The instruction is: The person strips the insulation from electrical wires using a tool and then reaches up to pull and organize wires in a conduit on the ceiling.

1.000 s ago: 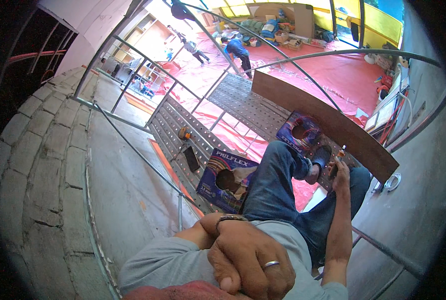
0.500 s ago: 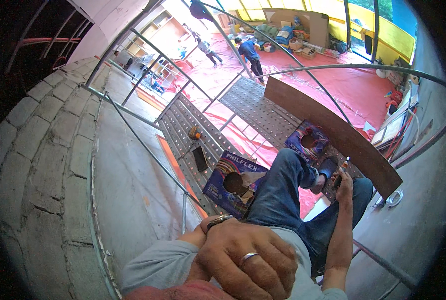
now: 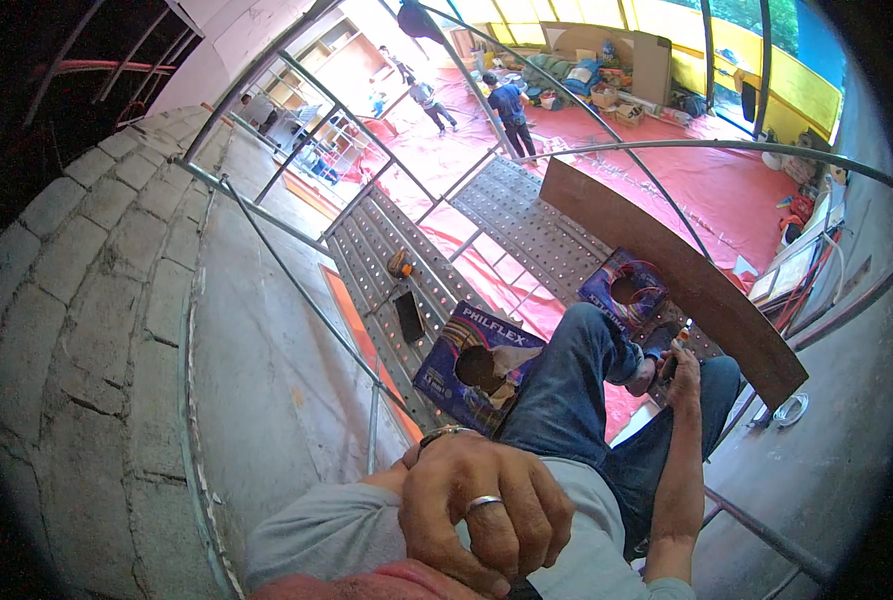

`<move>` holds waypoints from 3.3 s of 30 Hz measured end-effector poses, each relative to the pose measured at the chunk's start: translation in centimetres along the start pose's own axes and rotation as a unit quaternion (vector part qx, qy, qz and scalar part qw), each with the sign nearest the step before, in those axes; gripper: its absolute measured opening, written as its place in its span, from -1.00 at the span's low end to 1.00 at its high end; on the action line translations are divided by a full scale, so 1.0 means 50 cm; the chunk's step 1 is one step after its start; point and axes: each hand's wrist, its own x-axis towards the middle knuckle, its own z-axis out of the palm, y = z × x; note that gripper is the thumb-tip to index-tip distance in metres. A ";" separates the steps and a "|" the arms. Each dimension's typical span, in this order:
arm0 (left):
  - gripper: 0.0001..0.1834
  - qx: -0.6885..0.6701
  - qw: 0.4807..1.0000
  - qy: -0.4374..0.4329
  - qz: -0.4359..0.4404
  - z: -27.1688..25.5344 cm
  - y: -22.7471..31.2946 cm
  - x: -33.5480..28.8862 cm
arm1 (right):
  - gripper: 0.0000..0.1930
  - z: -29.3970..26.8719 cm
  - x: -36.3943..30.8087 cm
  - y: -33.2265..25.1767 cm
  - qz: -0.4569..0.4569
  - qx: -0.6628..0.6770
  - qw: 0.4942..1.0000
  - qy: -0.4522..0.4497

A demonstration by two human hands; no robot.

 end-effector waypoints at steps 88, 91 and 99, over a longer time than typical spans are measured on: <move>-0.50 0.608 0.492 0.106 -0.614 -0.308 -0.342 -0.572 | -0.60 0.040 0.044 -0.118 -0.100 -0.131 0.985 0.055; -0.49 0.599 0.488 0.103 -0.627 -0.309 -0.343 -0.567 | -0.57 0.030 0.052 -0.117 -0.099 -0.153 0.982 0.051; -0.50 0.594 0.486 0.104 -0.633 -0.309 -0.339 -0.563 | -0.59 0.022 0.059 -0.095 -0.141 -0.257 0.953 0.081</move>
